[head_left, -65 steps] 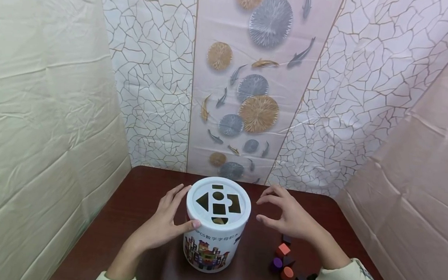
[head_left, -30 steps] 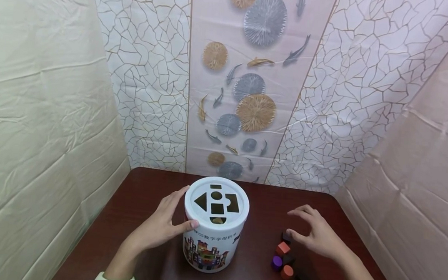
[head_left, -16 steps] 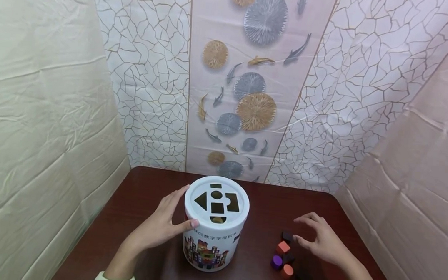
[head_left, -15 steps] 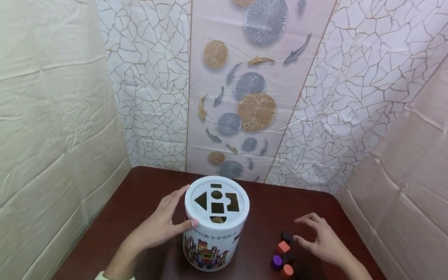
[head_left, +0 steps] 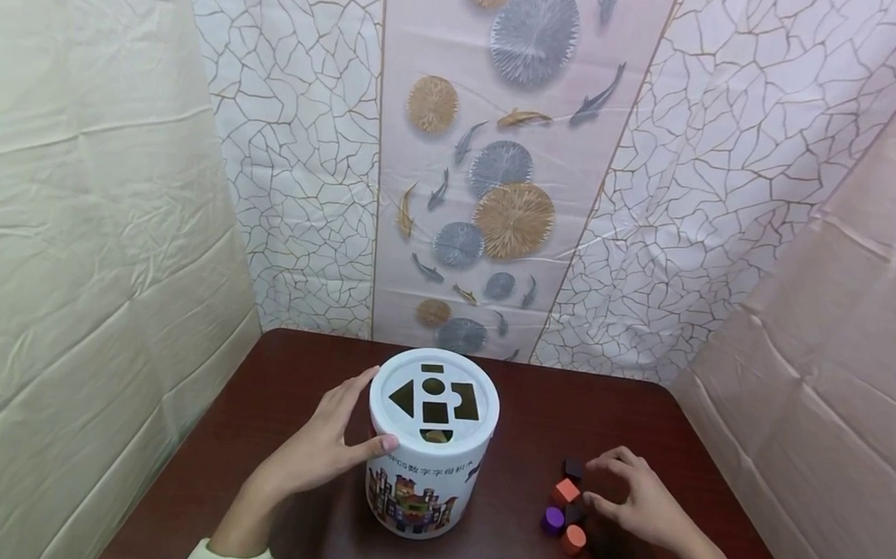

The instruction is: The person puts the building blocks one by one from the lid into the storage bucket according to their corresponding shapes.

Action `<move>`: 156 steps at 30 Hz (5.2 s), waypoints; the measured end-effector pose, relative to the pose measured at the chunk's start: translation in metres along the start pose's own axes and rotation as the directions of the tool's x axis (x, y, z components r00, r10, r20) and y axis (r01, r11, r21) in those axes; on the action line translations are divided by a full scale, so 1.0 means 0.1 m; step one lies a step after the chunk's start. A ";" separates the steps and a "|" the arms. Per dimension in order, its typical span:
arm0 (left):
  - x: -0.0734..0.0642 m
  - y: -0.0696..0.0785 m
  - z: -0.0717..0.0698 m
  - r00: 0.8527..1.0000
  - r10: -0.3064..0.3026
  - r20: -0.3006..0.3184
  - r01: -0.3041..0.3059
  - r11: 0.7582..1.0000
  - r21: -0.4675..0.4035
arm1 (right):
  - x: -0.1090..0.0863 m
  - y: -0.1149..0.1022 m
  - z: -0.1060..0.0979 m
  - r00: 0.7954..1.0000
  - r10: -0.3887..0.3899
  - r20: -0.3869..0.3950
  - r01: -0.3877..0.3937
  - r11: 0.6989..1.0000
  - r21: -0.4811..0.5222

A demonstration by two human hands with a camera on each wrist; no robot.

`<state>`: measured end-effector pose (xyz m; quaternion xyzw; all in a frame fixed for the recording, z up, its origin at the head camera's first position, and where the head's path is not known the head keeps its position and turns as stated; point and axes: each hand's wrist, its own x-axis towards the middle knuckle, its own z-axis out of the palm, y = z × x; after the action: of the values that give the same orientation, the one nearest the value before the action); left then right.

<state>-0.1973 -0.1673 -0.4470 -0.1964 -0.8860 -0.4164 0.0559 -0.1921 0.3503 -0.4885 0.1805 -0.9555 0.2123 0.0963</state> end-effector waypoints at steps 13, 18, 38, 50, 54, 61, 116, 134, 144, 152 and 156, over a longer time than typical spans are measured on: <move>0.00 0.00 0.00 1.000 0.011 -0.008 -0.011 1.000 0.000 | -0.02 0.06 0.31 0.987 -0.075 0.144 0.053 0.986 0.157; 0.00 0.00 0.01 1.000 0.006 -0.007 -0.006 1.000 -0.009 | -0.01 0.03 0.36 0.987 -0.063 0.145 0.038 0.985 0.171; -0.01 -0.01 0.01 1.000 0.024 -0.018 -0.024 1.000 -0.008 | 0.11 -0.07 0.48 0.991 0.054 0.126 -0.064 0.994 0.083; -0.01 -0.01 0.00 1.000 0.006 -0.010 -0.006 1.000 -0.013 | 0.19 -0.12 0.51 0.980 0.162 0.118 -0.165 0.986 0.020; -0.01 0.00 0.01 1.000 0.005 -0.008 -0.005 1.000 -0.014 | 0.21 -0.12 0.51 0.975 0.185 0.124 -0.189 0.982 0.017; -0.01 0.02 0.00 1.000 0.007 -0.015 -0.007 1.000 -0.012 | 0.23 -0.10 0.50 0.980 0.141 0.142 -0.147 0.989 0.027; -0.03 -0.01 0.00 0.998 0.047 -0.031 -0.047 0.999 -0.007 | 0.34 -0.88 -0.34 0.909 -0.284 -0.305 0.313 0.949 0.049; -0.03 0.00 0.00 0.998 0.054 -0.036 -0.054 0.998 -0.005 | 0.52 -1.20 -0.46 0.894 -0.330 -0.302 0.380 0.917 0.120; -0.02 0.01 0.00 0.999 0.034 -0.029 -0.035 0.999 -0.012 | 0.62 -1.29 -0.51 0.895 -0.336 -0.294 0.386 0.913 0.134; -0.03 0.00 0.00 1.000 0.013 -0.015 -0.014 1.000 -0.016 | 0.69 -1.41 -0.52 0.896 -0.350 -0.273 0.402 0.901 0.163; -0.03 0.00 0.00 1.000 0.010 -0.016 -0.011 1.000 -0.019 | 0.72 -1.47 -0.52 0.897 -0.356 -0.264 0.406 0.899 0.167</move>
<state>-0.1943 -0.1683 -0.4483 -0.1982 -0.8804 -0.4262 0.0633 -0.1959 0.2276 -0.3690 0.3491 -0.8548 0.3116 0.2242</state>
